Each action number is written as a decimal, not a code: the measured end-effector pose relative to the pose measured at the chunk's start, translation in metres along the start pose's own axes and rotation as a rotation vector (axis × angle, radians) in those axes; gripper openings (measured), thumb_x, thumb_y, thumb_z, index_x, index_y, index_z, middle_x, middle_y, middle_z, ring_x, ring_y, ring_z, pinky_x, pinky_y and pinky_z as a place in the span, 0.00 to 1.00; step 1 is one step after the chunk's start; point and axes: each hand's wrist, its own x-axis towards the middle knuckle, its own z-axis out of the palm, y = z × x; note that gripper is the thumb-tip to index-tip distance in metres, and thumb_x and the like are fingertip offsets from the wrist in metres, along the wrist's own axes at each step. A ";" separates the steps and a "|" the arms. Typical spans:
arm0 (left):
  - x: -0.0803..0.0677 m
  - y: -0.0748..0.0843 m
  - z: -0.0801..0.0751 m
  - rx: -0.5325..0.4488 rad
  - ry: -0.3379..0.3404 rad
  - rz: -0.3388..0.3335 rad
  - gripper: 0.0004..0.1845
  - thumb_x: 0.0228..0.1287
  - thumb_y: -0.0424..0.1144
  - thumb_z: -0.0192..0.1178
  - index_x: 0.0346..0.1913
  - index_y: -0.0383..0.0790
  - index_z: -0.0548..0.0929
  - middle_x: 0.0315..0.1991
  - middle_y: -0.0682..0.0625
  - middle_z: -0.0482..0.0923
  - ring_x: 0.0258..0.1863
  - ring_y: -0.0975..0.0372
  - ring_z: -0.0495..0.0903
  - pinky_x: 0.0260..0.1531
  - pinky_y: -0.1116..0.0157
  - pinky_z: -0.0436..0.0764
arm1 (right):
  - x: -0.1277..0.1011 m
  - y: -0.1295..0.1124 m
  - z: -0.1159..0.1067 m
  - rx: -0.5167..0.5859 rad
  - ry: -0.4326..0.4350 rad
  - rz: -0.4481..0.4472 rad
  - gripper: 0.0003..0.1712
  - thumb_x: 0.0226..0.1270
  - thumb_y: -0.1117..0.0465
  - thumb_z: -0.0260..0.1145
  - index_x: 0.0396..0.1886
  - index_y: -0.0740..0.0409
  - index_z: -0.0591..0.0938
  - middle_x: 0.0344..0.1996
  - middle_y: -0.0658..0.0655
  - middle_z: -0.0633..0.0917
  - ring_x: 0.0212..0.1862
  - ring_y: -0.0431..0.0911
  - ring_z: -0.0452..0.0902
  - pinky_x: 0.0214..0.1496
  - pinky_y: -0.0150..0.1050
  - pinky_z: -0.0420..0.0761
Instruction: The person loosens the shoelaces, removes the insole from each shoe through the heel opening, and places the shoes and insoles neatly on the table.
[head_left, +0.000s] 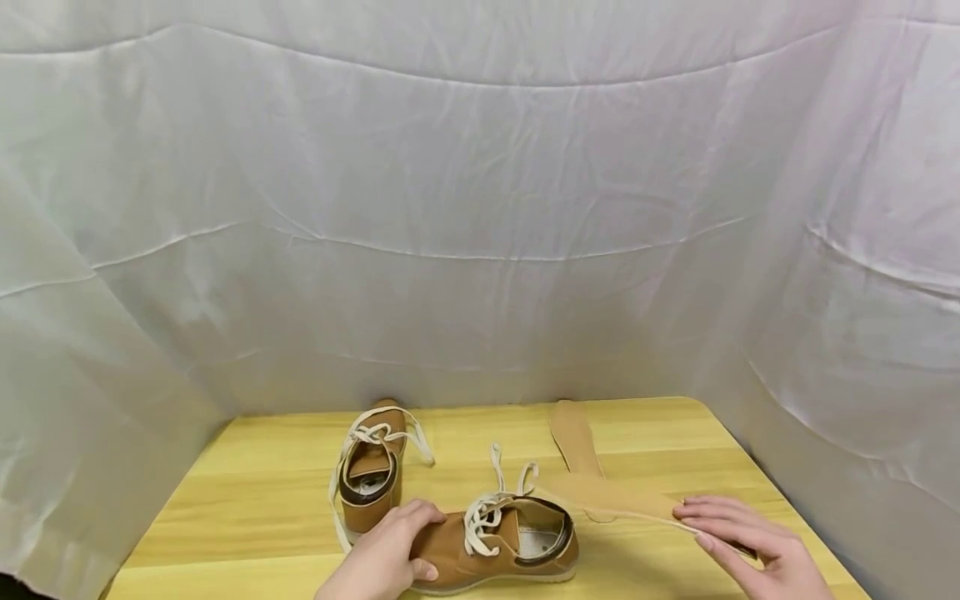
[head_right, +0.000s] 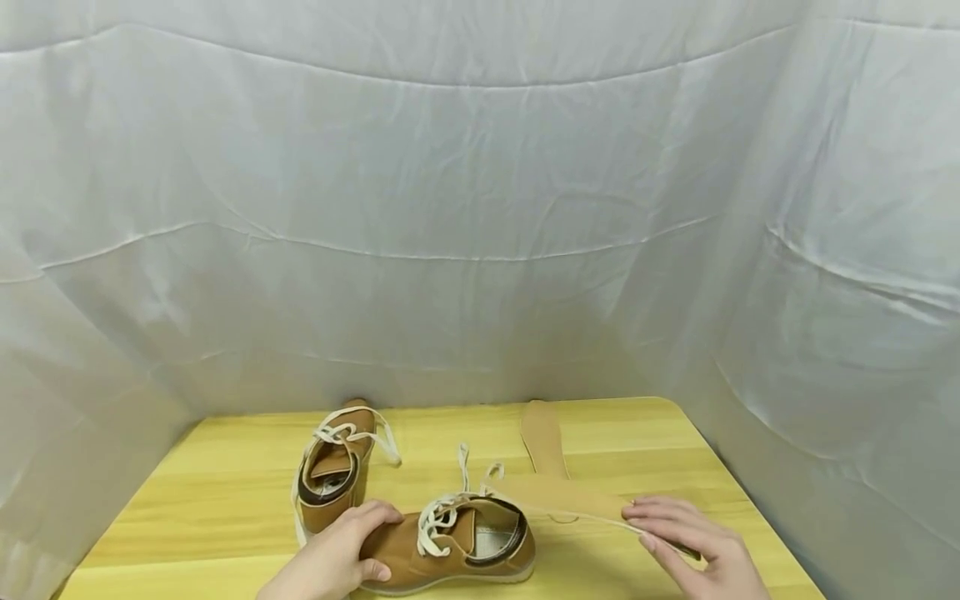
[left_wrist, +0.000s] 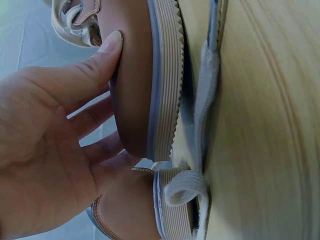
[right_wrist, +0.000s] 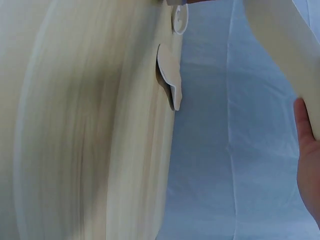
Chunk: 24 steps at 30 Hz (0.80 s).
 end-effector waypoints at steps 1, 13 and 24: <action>0.000 0.000 0.000 0.000 0.000 -0.003 0.29 0.52 0.47 0.79 0.58 0.51 0.82 0.56 0.59 0.79 0.56 0.57 0.79 0.53 0.54 0.83 | 0.001 0.000 0.001 -0.026 0.019 0.011 0.21 0.52 0.86 0.70 0.47 0.74 0.87 0.49 0.65 0.89 0.61 0.44 0.81 0.66 0.26 0.74; -0.001 0.003 0.000 0.010 0.013 -0.008 0.29 0.53 0.46 0.79 0.59 0.50 0.82 0.57 0.58 0.79 0.58 0.57 0.79 0.54 0.53 0.83 | 0.027 0.039 0.018 -0.357 0.327 -0.002 0.11 0.71 0.64 0.71 0.44 0.69 0.90 0.47 0.65 0.90 0.60 0.41 0.81 0.68 0.28 0.73; -0.001 0.003 -0.001 0.003 0.004 -0.022 0.29 0.52 0.46 0.79 0.59 0.50 0.83 0.57 0.59 0.79 0.59 0.57 0.78 0.55 0.52 0.83 | 0.022 0.090 0.020 -0.621 0.259 0.196 0.16 0.50 0.76 0.76 0.42 0.67 0.91 0.44 0.65 0.90 0.51 0.50 0.80 0.67 0.16 0.61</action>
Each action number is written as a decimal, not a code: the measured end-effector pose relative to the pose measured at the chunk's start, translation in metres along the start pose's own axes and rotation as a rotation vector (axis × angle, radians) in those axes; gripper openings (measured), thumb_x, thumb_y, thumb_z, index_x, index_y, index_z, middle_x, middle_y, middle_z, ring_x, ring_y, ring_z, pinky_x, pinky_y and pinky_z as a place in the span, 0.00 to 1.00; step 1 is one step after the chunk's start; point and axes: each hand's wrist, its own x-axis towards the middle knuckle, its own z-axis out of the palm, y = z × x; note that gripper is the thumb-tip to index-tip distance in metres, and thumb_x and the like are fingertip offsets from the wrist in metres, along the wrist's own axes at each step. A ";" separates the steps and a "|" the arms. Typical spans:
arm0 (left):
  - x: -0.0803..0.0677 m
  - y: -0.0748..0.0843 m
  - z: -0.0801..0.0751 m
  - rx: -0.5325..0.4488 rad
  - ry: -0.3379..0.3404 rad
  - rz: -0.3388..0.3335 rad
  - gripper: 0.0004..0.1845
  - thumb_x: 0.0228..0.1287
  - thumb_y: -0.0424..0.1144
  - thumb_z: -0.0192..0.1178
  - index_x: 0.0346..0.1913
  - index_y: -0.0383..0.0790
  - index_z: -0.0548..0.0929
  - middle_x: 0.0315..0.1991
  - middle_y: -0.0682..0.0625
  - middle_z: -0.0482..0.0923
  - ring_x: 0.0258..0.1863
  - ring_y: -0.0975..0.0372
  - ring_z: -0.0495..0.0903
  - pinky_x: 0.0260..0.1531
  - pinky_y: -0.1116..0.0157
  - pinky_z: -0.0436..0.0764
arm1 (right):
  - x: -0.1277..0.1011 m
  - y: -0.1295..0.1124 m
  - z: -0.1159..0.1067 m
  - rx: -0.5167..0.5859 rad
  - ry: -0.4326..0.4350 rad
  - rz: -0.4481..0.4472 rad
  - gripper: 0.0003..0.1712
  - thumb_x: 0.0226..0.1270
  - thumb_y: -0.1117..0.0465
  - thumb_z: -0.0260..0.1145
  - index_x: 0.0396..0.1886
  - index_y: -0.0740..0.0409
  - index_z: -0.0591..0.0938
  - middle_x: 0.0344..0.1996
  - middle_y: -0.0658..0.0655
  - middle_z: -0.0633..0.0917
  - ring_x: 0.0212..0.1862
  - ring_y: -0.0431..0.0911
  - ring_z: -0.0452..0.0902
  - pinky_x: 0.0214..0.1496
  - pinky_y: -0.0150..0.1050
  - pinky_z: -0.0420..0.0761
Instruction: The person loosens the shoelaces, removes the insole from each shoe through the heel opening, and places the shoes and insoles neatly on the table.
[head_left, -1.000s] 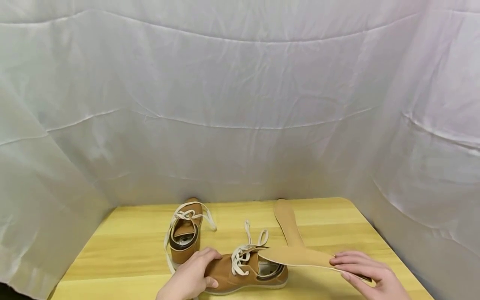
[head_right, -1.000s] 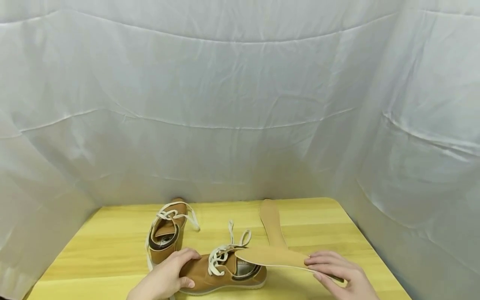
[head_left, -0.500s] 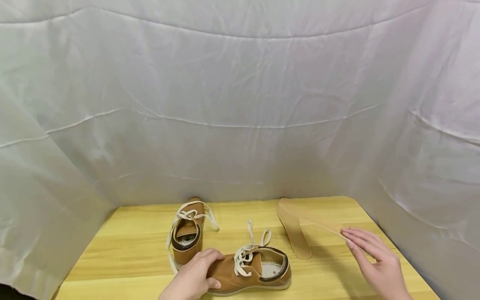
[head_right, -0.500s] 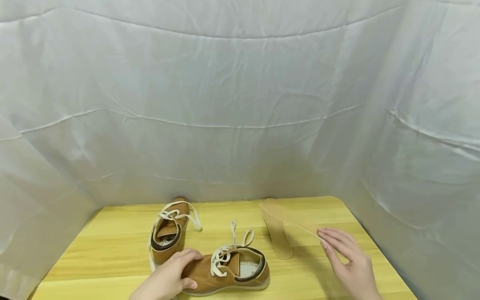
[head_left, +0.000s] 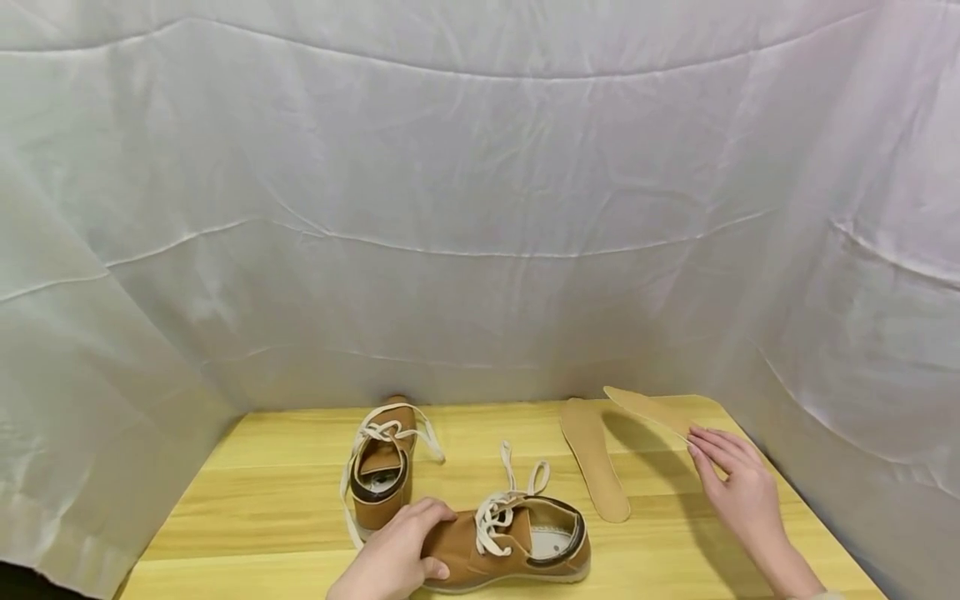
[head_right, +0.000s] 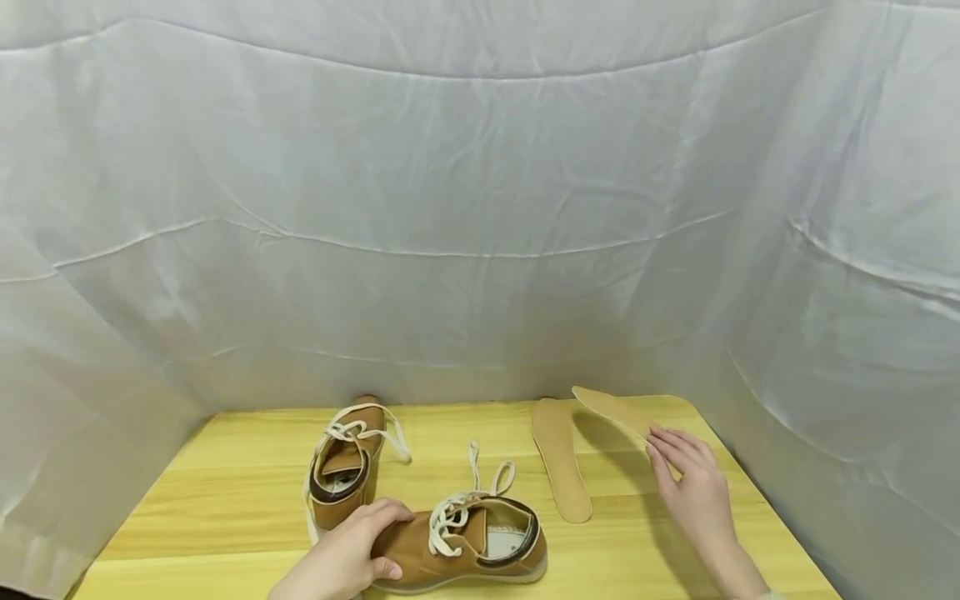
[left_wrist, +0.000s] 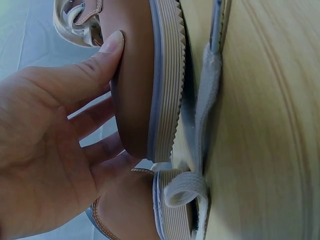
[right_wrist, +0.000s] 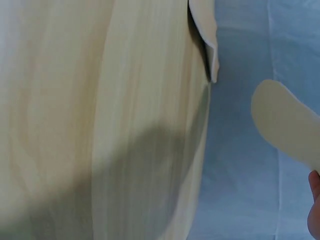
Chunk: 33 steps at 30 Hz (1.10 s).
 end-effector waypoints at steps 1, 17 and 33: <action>0.000 0.000 0.000 0.000 0.001 0.000 0.29 0.52 0.47 0.79 0.59 0.50 0.83 0.58 0.59 0.79 0.59 0.57 0.78 0.55 0.52 0.83 | 0.000 0.002 0.002 -0.014 -0.007 0.011 0.15 0.51 0.76 0.76 0.41 0.67 0.91 0.43 0.65 0.90 0.50 0.54 0.80 0.67 0.14 0.59; 0.001 -0.001 0.000 -0.010 -0.008 -0.017 0.29 0.51 0.47 0.80 0.58 0.51 0.83 0.56 0.59 0.80 0.57 0.57 0.78 0.54 0.53 0.83 | -0.014 0.023 0.030 -0.080 -0.285 0.118 0.15 0.58 0.72 0.75 0.46 0.72 0.89 0.47 0.69 0.88 0.50 0.69 0.81 0.53 0.66 0.76; 0.002 -0.002 0.001 -0.015 -0.019 -0.029 0.29 0.52 0.47 0.80 0.58 0.50 0.83 0.56 0.58 0.80 0.56 0.56 0.79 0.52 0.53 0.83 | -0.027 0.017 0.040 -0.114 -0.654 0.186 0.18 0.60 0.66 0.75 0.49 0.68 0.88 0.56 0.74 0.84 0.57 0.74 0.77 0.62 0.70 0.73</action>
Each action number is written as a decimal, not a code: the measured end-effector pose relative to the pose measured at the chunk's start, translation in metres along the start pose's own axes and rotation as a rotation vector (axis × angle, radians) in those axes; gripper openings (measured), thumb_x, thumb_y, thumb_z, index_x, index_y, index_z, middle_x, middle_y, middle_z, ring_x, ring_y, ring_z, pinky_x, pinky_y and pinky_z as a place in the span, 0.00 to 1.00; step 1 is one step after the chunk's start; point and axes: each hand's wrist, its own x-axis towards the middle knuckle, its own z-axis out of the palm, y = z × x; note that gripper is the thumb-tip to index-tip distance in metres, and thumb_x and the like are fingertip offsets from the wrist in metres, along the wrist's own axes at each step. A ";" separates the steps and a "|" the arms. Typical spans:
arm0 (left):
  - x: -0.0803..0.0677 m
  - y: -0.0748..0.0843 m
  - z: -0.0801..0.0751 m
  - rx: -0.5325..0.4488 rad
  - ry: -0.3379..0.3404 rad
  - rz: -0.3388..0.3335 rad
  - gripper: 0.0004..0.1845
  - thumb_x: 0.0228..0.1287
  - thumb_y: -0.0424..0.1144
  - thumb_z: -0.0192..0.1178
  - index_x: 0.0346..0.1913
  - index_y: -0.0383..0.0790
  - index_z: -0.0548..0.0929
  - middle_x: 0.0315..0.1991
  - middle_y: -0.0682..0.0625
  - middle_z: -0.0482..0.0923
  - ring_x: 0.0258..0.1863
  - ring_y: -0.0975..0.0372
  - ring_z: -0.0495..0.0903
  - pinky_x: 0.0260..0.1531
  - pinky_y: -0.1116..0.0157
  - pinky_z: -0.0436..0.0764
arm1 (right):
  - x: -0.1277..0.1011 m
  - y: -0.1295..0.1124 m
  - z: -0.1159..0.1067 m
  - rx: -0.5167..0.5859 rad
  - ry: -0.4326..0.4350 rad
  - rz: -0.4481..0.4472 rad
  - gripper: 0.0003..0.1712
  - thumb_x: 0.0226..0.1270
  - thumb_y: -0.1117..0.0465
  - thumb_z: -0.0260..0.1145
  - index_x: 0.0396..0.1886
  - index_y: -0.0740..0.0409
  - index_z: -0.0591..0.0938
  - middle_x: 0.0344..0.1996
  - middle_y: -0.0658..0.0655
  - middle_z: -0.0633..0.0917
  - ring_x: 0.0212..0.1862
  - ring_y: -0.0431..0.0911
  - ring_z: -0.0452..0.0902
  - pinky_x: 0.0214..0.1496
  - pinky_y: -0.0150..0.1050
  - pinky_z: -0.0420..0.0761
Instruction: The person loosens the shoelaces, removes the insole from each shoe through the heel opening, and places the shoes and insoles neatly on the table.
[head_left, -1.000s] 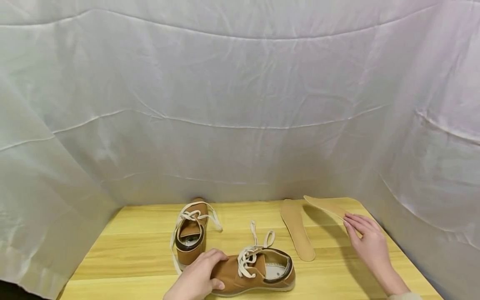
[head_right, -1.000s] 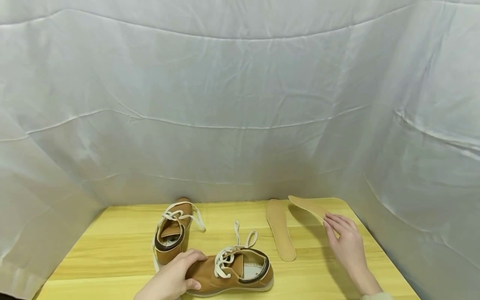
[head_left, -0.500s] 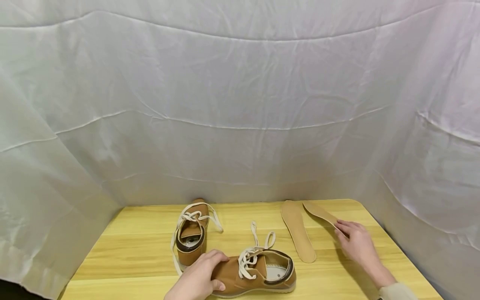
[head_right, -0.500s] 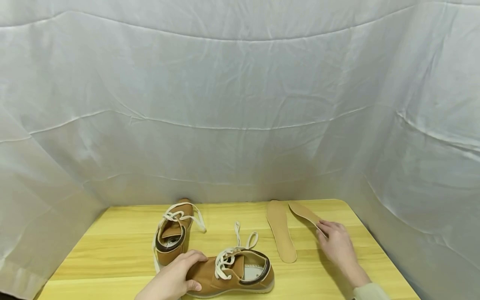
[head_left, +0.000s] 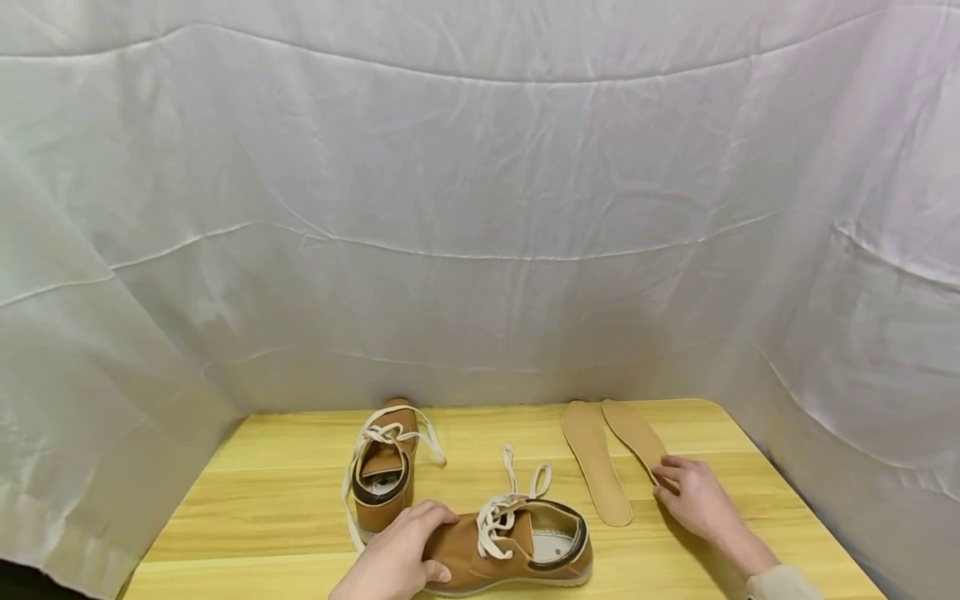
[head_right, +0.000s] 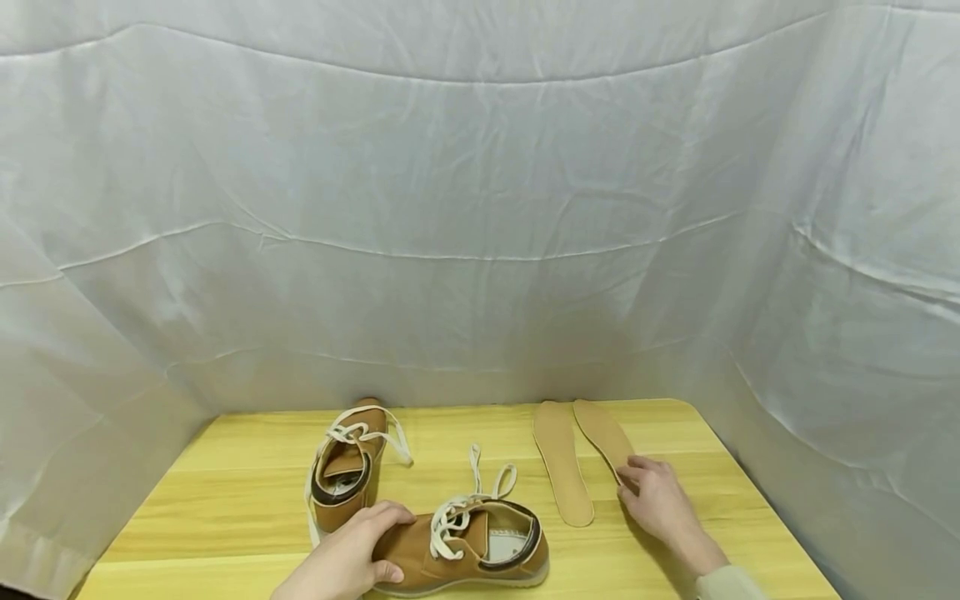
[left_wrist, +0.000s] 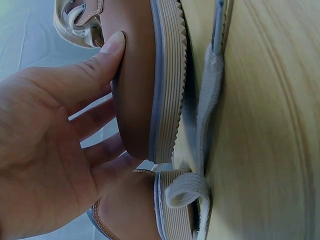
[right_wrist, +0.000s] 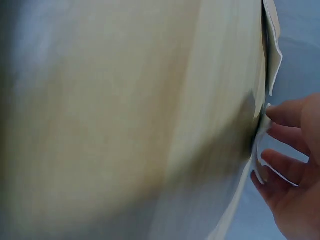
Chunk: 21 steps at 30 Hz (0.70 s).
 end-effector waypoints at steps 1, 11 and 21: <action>0.000 0.000 0.000 0.001 0.000 -0.001 0.29 0.52 0.46 0.80 0.58 0.50 0.83 0.56 0.58 0.80 0.56 0.56 0.79 0.52 0.53 0.83 | 0.000 0.000 0.001 0.002 -0.003 -0.005 0.17 0.60 0.66 0.75 0.49 0.68 0.89 0.55 0.74 0.84 0.56 0.74 0.77 0.62 0.70 0.73; 0.000 -0.001 0.001 -0.007 0.002 0.004 0.30 0.52 0.46 0.80 0.59 0.50 0.83 0.56 0.58 0.80 0.55 0.55 0.79 0.51 0.53 0.83 | 0.002 -0.012 0.001 0.017 -0.044 0.023 0.15 0.64 0.63 0.74 0.49 0.65 0.90 0.54 0.70 0.85 0.57 0.71 0.78 0.64 0.69 0.72; -0.001 0.001 -0.003 0.042 0.007 0.014 0.31 0.53 0.49 0.80 0.61 0.50 0.83 0.59 0.57 0.81 0.60 0.52 0.77 0.56 0.50 0.81 | 0.002 -0.019 -0.015 0.155 -0.017 0.046 0.22 0.72 0.60 0.69 0.58 0.70 0.84 0.59 0.73 0.82 0.61 0.73 0.76 0.64 0.70 0.73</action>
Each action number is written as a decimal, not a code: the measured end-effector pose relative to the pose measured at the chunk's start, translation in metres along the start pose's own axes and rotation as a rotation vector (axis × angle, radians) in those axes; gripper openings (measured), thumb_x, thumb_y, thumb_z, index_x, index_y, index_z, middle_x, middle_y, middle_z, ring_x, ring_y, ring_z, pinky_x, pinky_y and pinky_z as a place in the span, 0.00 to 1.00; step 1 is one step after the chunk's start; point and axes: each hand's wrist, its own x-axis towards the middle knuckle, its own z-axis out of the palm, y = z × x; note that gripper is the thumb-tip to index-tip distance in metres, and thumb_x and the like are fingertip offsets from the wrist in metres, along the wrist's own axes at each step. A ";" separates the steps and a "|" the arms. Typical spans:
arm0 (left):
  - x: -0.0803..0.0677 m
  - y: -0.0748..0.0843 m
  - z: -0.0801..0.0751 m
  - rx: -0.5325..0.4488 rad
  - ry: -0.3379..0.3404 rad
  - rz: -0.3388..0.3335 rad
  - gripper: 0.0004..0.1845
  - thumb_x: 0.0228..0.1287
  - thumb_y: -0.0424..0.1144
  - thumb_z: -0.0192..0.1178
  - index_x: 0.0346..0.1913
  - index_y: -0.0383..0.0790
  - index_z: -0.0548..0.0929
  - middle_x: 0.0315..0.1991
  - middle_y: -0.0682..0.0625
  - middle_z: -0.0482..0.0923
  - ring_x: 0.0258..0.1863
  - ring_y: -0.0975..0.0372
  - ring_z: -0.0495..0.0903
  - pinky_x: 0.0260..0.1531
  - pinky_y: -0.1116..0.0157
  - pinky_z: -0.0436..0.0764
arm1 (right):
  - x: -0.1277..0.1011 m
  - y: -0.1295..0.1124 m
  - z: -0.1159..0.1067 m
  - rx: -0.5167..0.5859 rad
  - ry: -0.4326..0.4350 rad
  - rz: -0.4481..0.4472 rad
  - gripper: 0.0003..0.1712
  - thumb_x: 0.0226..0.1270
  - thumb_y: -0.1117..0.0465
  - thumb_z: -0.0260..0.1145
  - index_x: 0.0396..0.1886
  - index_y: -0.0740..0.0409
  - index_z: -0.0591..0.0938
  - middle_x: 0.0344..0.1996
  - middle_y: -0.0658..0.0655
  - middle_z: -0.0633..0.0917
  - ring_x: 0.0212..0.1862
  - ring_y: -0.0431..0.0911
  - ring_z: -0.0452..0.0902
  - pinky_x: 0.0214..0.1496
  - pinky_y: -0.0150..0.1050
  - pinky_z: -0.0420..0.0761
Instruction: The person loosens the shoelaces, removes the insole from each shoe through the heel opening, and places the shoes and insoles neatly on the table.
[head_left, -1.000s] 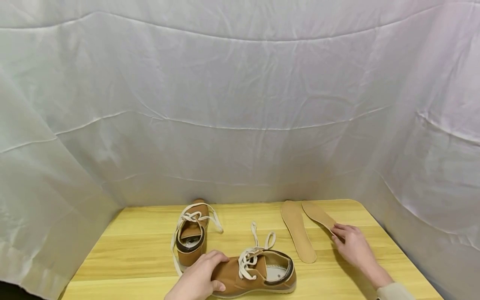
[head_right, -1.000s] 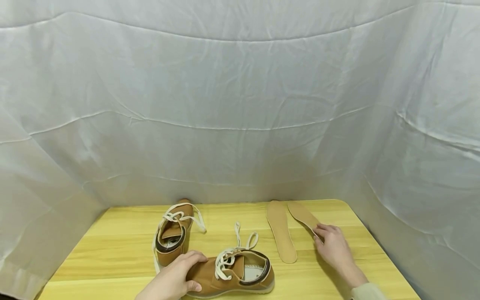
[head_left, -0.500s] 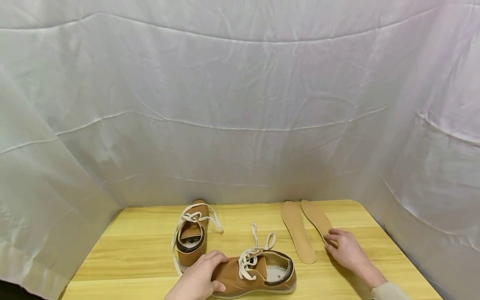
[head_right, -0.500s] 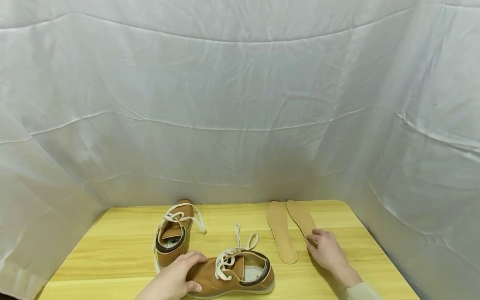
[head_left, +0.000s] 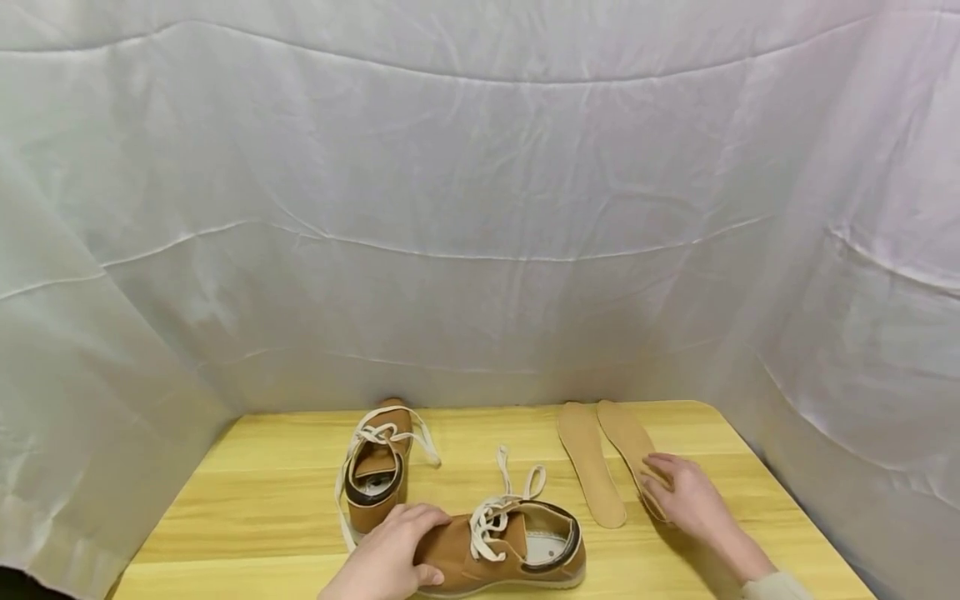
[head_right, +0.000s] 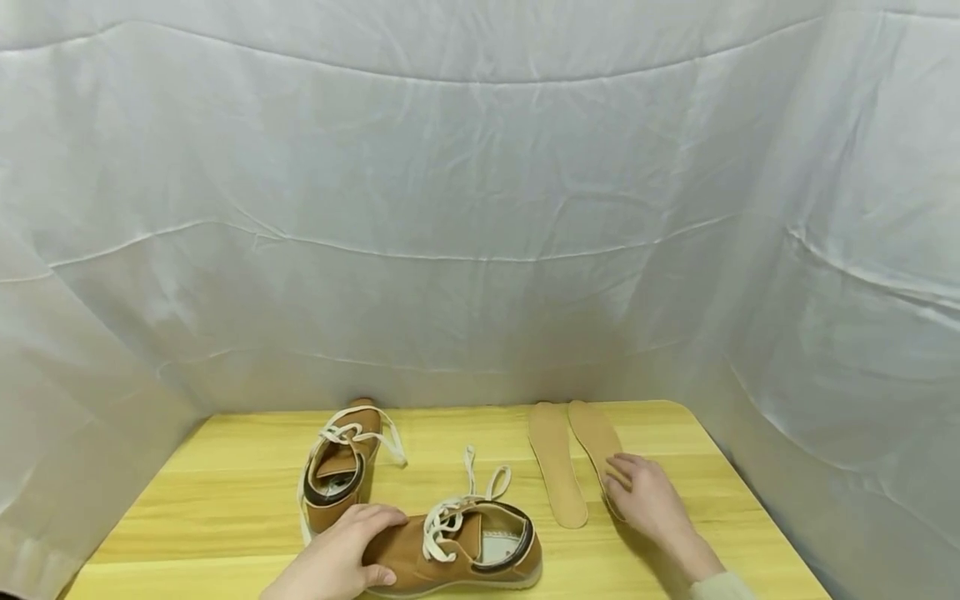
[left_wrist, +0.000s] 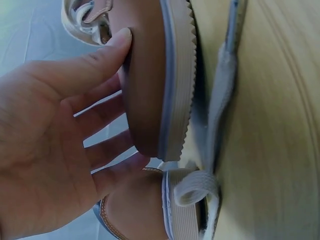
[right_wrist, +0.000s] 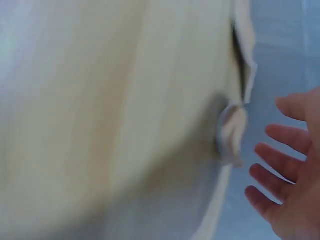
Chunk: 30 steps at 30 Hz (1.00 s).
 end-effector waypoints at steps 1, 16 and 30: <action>-0.001 0.001 -0.001 0.000 0.004 -0.003 0.31 0.54 0.49 0.80 0.61 0.50 0.83 0.59 0.56 0.81 0.60 0.52 0.77 0.56 0.49 0.81 | 0.001 -0.005 -0.002 0.036 0.022 0.002 0.22 0.73 0.60 0.68 0.60 0.70 0.83 0.60 0.73 0.82 0.61 0.72 0.77 0.64 0.69 0.74; 0.004 0.040 0.020 -0.053 0.309 0.072 0.24 0.66 0.55 0.70 0.60 0.48 0.80 0.55 0.60 0.78 0.53 0.62 0.78 0.49 0.59 0.83 | 0.013 -0.093 0.007 0.579 -0.122 -0.151 0.14 0.76 0.63 0.66 0.57 0.60 0.85 0.53 0.59 0.87 0.51 0.40 0.83 0.51 0.33 0.85; 0.012 0.047 0.021 -0.054 0.131 0.032 0.28 0.59 0.59 0.75 0.60 0.54 0.82 0.56 0.64 0.75 0.55 0.65 0.77 0.44 0.61 0.82 | 0.020 -0.119 0.041 0.556 -0.486 -0.275 0.11 0.76 0.59 0.65 0.53 0.54 0.87 0.47 0.52 0.87 0.47 0.40 0.81 0.47 0.36 0.85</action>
